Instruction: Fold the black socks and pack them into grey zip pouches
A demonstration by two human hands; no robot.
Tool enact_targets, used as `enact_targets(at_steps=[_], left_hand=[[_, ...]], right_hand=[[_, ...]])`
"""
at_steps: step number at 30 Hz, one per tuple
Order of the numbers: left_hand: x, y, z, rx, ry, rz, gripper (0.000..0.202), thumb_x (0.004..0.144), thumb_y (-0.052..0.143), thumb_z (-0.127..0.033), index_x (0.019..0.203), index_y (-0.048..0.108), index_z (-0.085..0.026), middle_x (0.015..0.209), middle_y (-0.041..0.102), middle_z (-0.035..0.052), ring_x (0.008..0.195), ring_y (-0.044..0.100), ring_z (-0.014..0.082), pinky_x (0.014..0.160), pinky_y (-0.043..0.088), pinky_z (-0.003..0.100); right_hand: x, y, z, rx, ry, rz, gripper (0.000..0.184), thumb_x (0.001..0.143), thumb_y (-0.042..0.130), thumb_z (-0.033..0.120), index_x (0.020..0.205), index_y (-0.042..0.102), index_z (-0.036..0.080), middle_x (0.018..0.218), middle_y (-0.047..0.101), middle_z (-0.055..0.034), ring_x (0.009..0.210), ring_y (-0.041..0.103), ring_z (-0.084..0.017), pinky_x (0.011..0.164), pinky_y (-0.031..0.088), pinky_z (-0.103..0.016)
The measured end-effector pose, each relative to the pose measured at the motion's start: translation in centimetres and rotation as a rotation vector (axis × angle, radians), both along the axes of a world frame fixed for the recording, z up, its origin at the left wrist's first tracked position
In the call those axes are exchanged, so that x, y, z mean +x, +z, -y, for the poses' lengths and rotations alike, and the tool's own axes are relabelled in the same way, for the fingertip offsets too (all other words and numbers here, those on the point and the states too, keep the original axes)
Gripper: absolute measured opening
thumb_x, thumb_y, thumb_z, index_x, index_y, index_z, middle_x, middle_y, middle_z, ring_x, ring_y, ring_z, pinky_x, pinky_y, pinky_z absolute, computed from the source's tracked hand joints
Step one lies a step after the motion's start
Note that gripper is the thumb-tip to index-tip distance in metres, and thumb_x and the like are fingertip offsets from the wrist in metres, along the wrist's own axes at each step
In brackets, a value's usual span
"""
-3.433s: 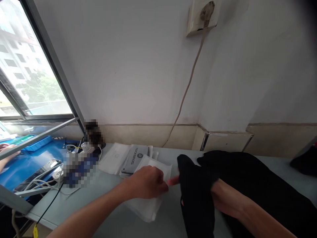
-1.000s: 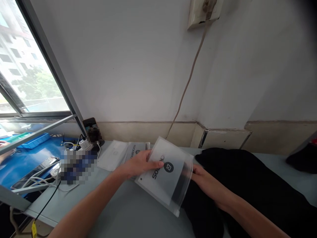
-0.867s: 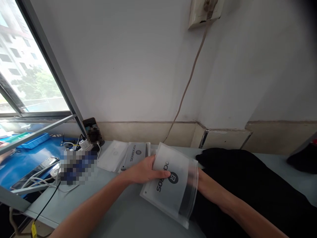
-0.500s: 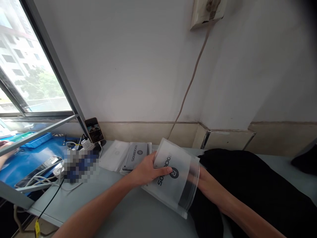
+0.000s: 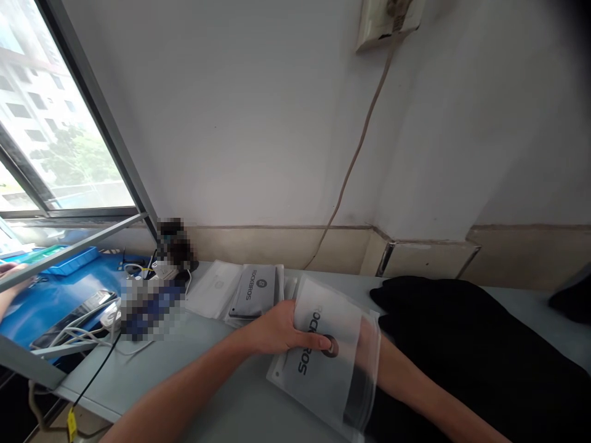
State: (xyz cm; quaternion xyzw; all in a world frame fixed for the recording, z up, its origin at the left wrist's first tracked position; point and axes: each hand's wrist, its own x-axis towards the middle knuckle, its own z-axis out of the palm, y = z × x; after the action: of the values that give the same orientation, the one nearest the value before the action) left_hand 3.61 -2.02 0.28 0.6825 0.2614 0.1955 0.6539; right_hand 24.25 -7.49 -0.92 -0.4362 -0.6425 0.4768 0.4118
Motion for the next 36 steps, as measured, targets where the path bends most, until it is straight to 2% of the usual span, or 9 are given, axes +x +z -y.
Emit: enact_targets(at_steps=[4,8,15,20,23,26,28,31,36], left_hand=[[-0.6,0.3,-0.6,0.069,0.068,-0.033,0.042,0.078,0.083,-0.052,0.101,0.073,-0.019,0.1,0.076,0.0072,0.095,0.073,0.0247,0.085,0.058,0.037],[-1.5,0.9,-1.5,0.091,0.299,-0.062,0.045,0.077,0.083,-0.052,0.105,0.07,-0.019,0.101,0.076,0.0082,0.092,0.073,0.0253,0.075,0.059,0.034],[-1.3,0.5,-2.0,0.138,0.664,0.103,0.046,0.081,0.079,-0.054,0.109,0.068,-0.02,0.105,0.075,0.0093,0.099,0.072,0.0275,0.079,0.061,0.038],[-0.4,-0.1,-1.6,0.204,0.823,0.216,0.047,0.082,0.079,-0.053,0.112,0.065,-0.019,0.106,0.075,0.0096,0.1,0.072,0.0276,0.08,0.061,0.037],[-0.2,-0.2,-1.3,0.239,0.892,0.247,0.046,0.084,0.078,-0.051,0.113,0.065,-0.018,0.107,0.075,0.0097,0.101,0.071,0.0272,0.08,0.061,0.035],[0.0,-0.5,-1.1,0.24,0.881,0.258,0.046,0.085,0.077,-0.051,0.115,0.064,-0.019,0.107,0.075,0.0095,0.1,0.072,0.0268,0.08,0.061,0.035],[0.2,-0.9,-1.0,0.229,0.84,0.26,0.048,0.085,0.077,-0.052,0.116,0.063,-0.018,0.108,0.074,0.0103,0.101,0.072,0.027,0.082,0.061,0.036],[0.5,-1.6,-0.9,0.197,0.776,0.25,0.051,0.084,0.079,-0.051,0.117,0.061,-0.018,0.109,0.074,0.011,0.101,0.072,0.0272,0.082,0.061,0.038],[0.9,-2.1,-0.3,0.184,0.695,0.201,0.054,0.085,0.08,-0.046,0.125,0.057,-0.019,0.12,0.072,0.013,0.11,0.07,0.0288,0.09,0.06,0.043]], right_hand=[[0.9,0.5,-0.1,-0.097,0.092,0.0,0.043,0.085,0.076,0.041,0.126,0.074,0.028,0.127,0.074,-0.0068,0.119,0.065,-0.037,0.104,0.052,-0.046],[4.0,1.1,-0.9,-0.235,0.083,0.054,0.049,0.077,0.084,0.04,0.123,0.074,0.027,0.127,0.074,-0.0065,0.122,0.064,-0.038,0.107,0.05,-0.047],[6.2,0.6,-2.5,-0.486,-0.264,-0.296,0.026,0.081,0.08,0.048,0.094,0.077,0.025,0.086,0.078,-0.003,0.079,0.072,-0.021,0.063,0.058,-0.025],[5.0,0.4,-1.1,-0.688,0.183,-0.117,0.07,0.094,0.049,0.073,0.084,0.08,0.011,0.06,0.066,-0.0046,0.044,0.054,-0.008,0.037,0.037,-0.015],[4.1,0.3,-0.2,-0.581,0.447,-0.15,0.07,0.091,0.053,0.074,0.101,0.079,0.009,0.076,0.075,-0.0117,0.047,0.06,-0.011,0.037,0.039,-0.017],[3.0,0.1,-0.2,-0.464,0.26,-0.353,0.05,0.089,0.067,0.063,0.11,0.075,0.019,0.109,0.076,-0.0116,0.077,0.07,-0.019,0.053,0.055,-0.025],[2.3,0.0,-0.6,-0.438,0.016,-0.498,0.032,0.087,0.075,0.053,0.082,0.073,0.021,0.1,0.076,-0.006,0.088,0.069,-0.021,0.072,0.06,-0.031],[1.7,0.0,-1.1,-0.419,-0.2,-0.637,0.048,0.08,0.084,0.043,0.051,0.051,0.024,0.073,0.069,-0.0017,0.09,0.069,-0.023,0.084,0.06,-0.036],[1.4,0.1,-1.1,-0.354,-0.275,-0.518,0.032,0.082,0.077,0.053,0.072,0.07,0.024,0.096,0.079,-0.0082,0.112,0.068,-0.036,0.093,0.06,-0.046]])
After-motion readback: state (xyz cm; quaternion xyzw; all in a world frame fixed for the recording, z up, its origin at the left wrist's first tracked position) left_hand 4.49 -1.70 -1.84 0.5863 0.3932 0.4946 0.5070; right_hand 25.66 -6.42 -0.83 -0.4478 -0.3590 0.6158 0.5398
